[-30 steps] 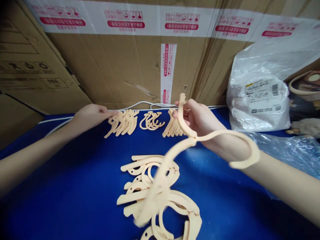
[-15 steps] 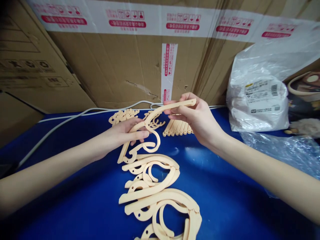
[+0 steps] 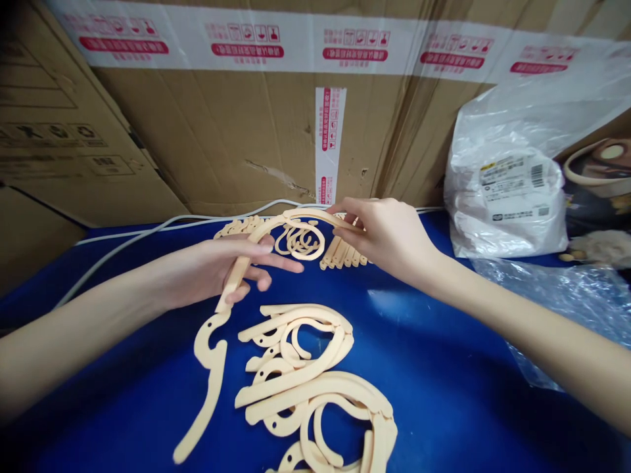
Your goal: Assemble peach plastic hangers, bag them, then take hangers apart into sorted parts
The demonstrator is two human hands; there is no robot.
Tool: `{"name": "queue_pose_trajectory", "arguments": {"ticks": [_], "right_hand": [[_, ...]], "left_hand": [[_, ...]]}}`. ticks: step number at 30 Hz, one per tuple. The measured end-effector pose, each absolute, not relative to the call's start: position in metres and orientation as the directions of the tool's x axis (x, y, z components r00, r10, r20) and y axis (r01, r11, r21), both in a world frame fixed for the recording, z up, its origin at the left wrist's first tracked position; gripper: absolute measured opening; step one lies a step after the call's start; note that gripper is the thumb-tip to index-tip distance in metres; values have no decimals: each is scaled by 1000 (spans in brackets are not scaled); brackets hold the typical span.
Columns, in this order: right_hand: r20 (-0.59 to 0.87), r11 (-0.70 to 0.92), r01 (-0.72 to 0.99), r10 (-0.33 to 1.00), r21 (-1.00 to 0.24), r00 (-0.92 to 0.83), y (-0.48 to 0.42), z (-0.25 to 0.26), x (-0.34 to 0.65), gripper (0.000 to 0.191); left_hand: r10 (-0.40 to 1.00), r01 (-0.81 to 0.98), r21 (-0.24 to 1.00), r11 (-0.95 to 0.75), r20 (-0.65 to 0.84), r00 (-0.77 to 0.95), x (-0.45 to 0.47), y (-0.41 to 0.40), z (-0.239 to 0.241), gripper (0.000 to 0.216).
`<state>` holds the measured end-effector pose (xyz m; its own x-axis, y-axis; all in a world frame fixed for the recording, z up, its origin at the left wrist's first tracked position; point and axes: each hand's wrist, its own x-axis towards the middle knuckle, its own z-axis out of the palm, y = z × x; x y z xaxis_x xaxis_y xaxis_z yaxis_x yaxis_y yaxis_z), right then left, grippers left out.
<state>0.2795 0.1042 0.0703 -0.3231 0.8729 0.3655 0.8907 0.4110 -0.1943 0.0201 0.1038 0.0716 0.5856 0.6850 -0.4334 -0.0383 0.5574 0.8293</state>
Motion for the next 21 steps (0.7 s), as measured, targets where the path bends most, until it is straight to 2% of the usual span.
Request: {"name": "queue_pose_trajectory", "arguments": {"ticks": [5,9,11,17,21], "right_hand": [[321,485,861,848,-155,-421,102,69,270,40],[374,424,906,840,-2,-393,98,70,258,39],[389,393,919,843,27,-372,97,71,252,37],[395,399,911,857,-106,-329,93,70,235,38],[391,428,886,858,-181,-335,95,70,233,37]], "left_hand": [[688,8,813,582,-498,528,22,108,79,9],[656,64,810,583,-515,552,22,112,86,20],[667,42,819,572,-494,558,23,113,86,25],[806,-56,894,444,-371,460,32,111,73,36],[778,-99,873,478,-368,509,30,108,81,58]]}}
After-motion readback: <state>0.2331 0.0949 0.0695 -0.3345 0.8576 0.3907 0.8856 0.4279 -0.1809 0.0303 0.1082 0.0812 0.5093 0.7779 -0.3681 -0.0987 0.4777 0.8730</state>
